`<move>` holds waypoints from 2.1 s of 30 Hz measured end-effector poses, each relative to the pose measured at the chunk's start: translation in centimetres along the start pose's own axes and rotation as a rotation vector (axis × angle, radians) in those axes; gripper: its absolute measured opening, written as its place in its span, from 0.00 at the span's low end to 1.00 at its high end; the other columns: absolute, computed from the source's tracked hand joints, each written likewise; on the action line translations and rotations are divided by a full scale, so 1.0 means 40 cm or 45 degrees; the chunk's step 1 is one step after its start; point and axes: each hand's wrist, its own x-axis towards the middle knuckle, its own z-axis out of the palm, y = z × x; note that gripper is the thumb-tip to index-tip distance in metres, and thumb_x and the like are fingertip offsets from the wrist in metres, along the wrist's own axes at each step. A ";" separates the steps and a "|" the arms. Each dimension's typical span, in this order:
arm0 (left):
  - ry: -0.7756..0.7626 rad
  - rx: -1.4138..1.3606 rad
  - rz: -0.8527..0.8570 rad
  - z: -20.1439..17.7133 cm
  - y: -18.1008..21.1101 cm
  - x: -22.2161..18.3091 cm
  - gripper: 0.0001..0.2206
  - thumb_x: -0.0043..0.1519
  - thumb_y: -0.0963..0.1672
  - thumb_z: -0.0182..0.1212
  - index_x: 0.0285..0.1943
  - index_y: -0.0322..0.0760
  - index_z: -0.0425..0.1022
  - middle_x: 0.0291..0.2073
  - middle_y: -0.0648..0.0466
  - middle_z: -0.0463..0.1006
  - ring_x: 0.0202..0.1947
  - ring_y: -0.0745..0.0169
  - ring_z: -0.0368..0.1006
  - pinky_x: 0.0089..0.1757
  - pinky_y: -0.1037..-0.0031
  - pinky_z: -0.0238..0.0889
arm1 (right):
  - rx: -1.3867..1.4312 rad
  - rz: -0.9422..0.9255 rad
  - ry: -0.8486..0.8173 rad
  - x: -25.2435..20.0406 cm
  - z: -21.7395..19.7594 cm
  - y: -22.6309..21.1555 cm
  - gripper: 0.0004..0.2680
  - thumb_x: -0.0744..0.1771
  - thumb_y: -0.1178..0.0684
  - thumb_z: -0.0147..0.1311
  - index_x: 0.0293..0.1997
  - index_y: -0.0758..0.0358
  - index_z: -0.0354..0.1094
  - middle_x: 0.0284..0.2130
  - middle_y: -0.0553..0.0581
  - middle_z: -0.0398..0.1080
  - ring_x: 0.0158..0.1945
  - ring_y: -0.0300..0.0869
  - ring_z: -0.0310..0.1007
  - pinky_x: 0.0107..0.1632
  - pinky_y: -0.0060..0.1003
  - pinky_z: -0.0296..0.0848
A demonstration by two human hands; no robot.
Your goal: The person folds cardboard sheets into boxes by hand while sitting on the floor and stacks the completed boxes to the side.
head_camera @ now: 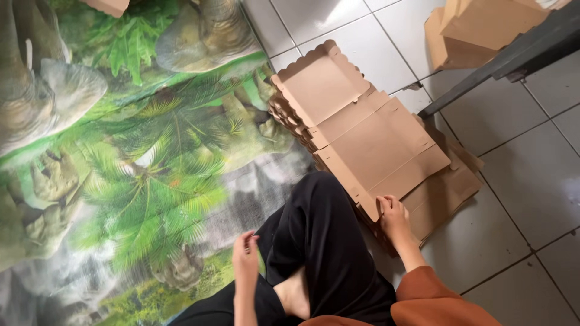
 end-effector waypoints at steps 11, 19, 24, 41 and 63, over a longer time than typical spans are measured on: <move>-0.461 -0.250 0.407 0.173 0.325 -0.088 0.09 0.62 0.41 0.47 0.46 0.37 0.72 0.36 0.52 0.75 0.39 0.63 0.74 0.45 0.74 0.64 | 0.170 -0.181 -0.188 0.021 -0.193 -0.006 0.08 0.63 0.55 0.54 0.45 0.48 0.73 0.43 0.43 0.74 0.41 0.42 0.71 0.51 0.35 0.66; -0.557 0.293 0.861 0.276 0.333 -0.138 0.06 0.62 0.41 0.49 0.44 0.38 0.72 0.32 0.53 0.73 0.30 0.52 0.67 0.34 0.65 0.61 | 0.124 -0.479 0.004 0.017 -0.156 0.002 0.09 0.64 0.57 0.49 0.47 0.56 0.70 0.40 0.49 0.73 0.44 0.47 0.71 0.50 0.42 0.66; -0.757 0.221 0.285 0.246 0.423 -0.124 0.09 0.63 0.46 0.45 0.46 0.45 0.70 0.41 0.58 0.75 0.42 0.58 0.71 0.40 0.66 0.63 | 0.385 -0.123 0.244 0.015 -0.257 -0.061 0.05 0.67 0.57 0.46 0.35 0.64 0.69 0.25 0.53 0.67 0.27 0.40 0.63 0.29 0.34 0.60; -0.730 -1.052 -0.064 0.232 0.453 -0.024 0.21 0.68 0.50 0.39 0.61 0.28 0.60 0.49 0.35 0.72 0.46 0.47 0.72 0.46 0.61 0.69 | 0.426 -0.676 1.114 0.054 -0.553 -0.273 0.01 0.67 0.62 0.54 0.36 0.66 0.70 0.27 0.58 0.67 0.31 0.52 0.70 0.36 0.41 0.70; -0.705 -0.911 -0.362 0.128 0.362 0.016 0.19 0.61 0.40 0.45 0.62 0.42 0.67 0.46 0.52 0.77 0.38 0.72 0.71 0.39 0.82 0.63 | 0.540 0.599 0.002 -0.039 -0.268 -0.005 0.33 0.60 0.30 0.45 0.65 0.66 0.51 0.55 0.65 0.57 0.58 0.53 0.58 0.59 0.48 0.57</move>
